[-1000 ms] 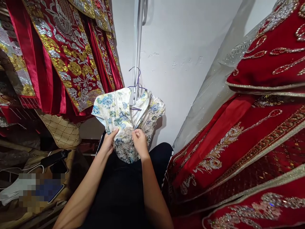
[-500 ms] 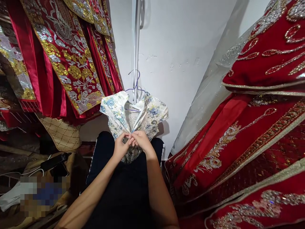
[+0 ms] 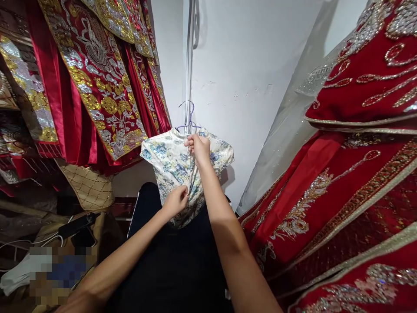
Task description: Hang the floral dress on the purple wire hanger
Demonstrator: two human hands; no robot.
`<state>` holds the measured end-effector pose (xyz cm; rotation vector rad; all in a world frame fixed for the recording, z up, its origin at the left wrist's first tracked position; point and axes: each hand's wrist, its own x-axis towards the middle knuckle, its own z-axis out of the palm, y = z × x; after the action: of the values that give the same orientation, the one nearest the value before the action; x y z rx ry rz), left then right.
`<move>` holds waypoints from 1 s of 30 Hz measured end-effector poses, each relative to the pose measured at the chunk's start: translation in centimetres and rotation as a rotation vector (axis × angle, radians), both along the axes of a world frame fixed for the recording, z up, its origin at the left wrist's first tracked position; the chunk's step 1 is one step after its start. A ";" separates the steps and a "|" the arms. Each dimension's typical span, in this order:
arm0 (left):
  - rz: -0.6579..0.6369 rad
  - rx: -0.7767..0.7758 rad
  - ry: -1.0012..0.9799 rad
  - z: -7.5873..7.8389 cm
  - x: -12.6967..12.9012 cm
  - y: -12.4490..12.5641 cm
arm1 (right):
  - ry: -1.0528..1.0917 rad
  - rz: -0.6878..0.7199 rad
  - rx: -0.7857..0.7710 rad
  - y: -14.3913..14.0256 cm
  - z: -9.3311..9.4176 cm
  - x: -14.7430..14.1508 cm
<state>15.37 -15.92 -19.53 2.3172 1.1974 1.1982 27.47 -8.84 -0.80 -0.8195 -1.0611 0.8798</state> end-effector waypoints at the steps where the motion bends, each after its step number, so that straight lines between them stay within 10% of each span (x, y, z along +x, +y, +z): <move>1: -0.034 0.008 -0.031 1.1 0.0 0.4 | -0.029 0.010 0.017 -0.4 -0.4 0.1; 9: -0.103 0.433 -0.213 16.9 -1.8 5.8 | -0.243 0.024 0.153 -2.1 -0.6 0.8; 14: -0.054 0.505 -0.041 20.2 -2.5 7.1 | -0.375 -0.130 0.186 -0.2 -2.5 0.6; 21: 0.233 0.401 -0.931 17.9 -8.4 9.3 | -0.446 -0.169 0.059 -2.5 -9.1 0.6; 25: 0.262 -0.172 -1.526 12.4 -11.3 10.5 | -0.321 -0.120 0.064 -5.7 -10.1 -1.3; 30: 0.271 -0.469 -1.540 3.6 -8.8 8.6 | -0.185 -0.025 0.006 -7.3 -10.8 -2.7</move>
<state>6.56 -7.30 -15.94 0.4495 0.9064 1.8495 24.80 -16.14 -11.56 -0.9208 -1.2116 0.7905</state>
